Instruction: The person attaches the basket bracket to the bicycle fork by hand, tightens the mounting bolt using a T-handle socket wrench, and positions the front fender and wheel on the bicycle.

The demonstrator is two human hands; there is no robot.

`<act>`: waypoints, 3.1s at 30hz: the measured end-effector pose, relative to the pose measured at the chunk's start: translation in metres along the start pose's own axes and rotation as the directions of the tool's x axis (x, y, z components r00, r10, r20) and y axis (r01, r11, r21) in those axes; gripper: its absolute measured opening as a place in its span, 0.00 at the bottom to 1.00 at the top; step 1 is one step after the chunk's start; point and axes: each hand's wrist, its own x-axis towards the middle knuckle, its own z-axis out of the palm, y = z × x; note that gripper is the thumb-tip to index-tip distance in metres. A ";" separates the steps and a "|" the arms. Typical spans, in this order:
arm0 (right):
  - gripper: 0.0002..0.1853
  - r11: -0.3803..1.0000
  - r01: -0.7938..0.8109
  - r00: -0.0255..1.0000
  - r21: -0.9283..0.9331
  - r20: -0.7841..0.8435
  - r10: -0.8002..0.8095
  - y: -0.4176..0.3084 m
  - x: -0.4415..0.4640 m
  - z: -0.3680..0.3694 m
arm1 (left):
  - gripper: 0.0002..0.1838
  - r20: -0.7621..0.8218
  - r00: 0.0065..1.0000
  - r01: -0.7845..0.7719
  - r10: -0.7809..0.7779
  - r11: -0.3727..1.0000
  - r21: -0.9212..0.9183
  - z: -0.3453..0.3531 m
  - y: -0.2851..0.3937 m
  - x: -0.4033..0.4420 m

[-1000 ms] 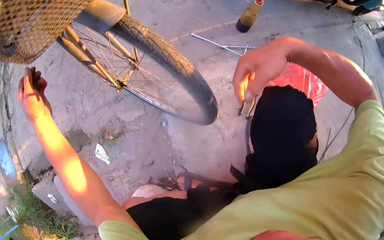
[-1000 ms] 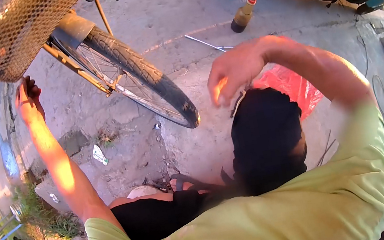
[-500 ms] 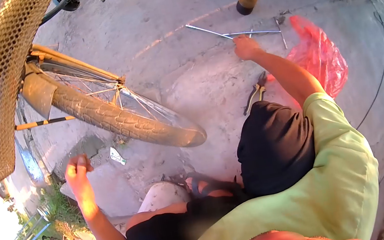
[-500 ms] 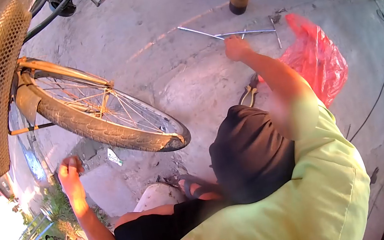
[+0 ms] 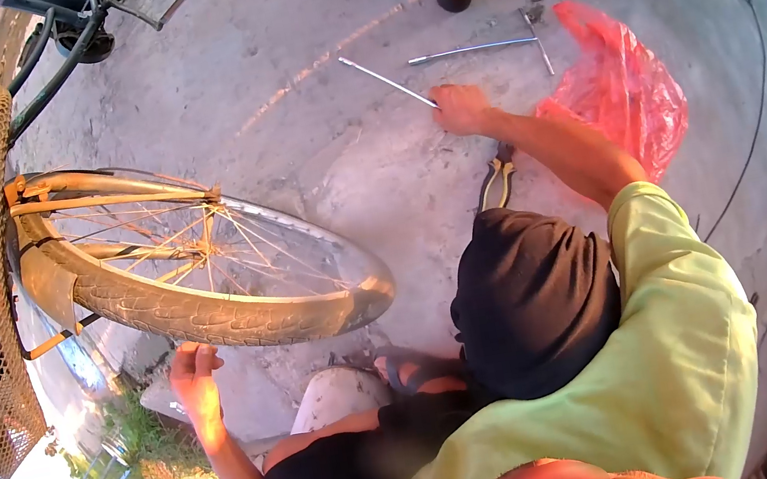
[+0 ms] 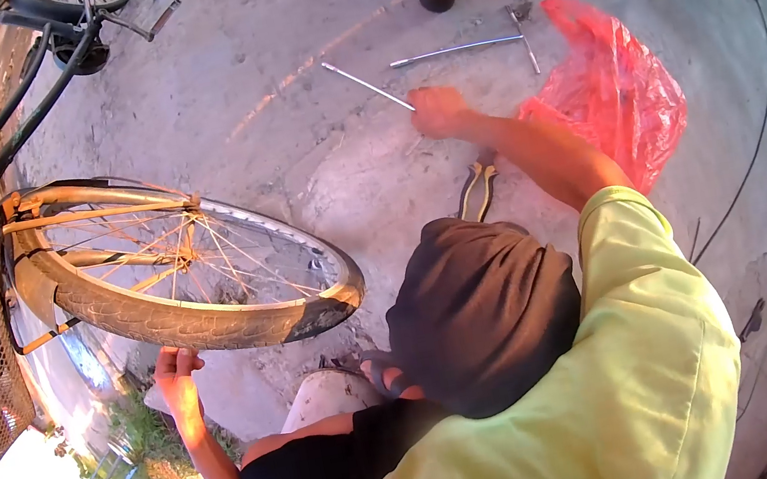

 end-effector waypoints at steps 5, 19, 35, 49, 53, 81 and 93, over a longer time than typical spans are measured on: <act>0.14 0.993 0.082 0.996 0.087 0.017 -0.083 0.001 -0.009 -0.007 | 0.05 -0.020 0.999 0.033 -0.032 0.998 0.046 0.011 0.005 0.006; 0.12 0.916 -0.032 0.995 -0.399 -0.104 -0.010 0.103 0.046 -0.027 | 0.10 0.079 0.996 -0.042 0.041 0.999 0.014 0.012 0.007 -0.002; 0.13 0.486 0.434 0.900 0.758 -0.338 -0.277 -0.095 -0.116 -0.267 | 0.15 0.329 0.907 -0.271 0.261 0.962 -0.015 0.003 0.002 -0.032; 0.06 0.389 0.678 0.514 0.624 -0.023 -0.857 -0.399 -0.261 -0.250 | 0.25 0.276 0.461 -0.710 0.843 0.537 -0.456 -0.026 0.031 -0.045; 0.06 0.481 0.587 0.565 0.652 0.096 -0.820 -0.456 -0.241 -0.204 | 0.19 0.189 0.565 -0.665 0.803 0.579 -0.473 -0.036 0.014 -0.046; 0.12 -0.366 0.036 0.896 0.930 -0.192 -0.401 -0.561 -0.103 -0.135 | 0.17 -0.528 0.801 -0.595 0.284 0.277 -0.754 -0.106 -0.031 -0.026; 0.25 -0.530 0.085 0.980 0.844 -0.166 -0.106 -0.568 -0.069 -0.153 | 0.17 -0.535 0.798 -0.596 0.277 0.235 -0.768 -0.135 -0.030 -0.030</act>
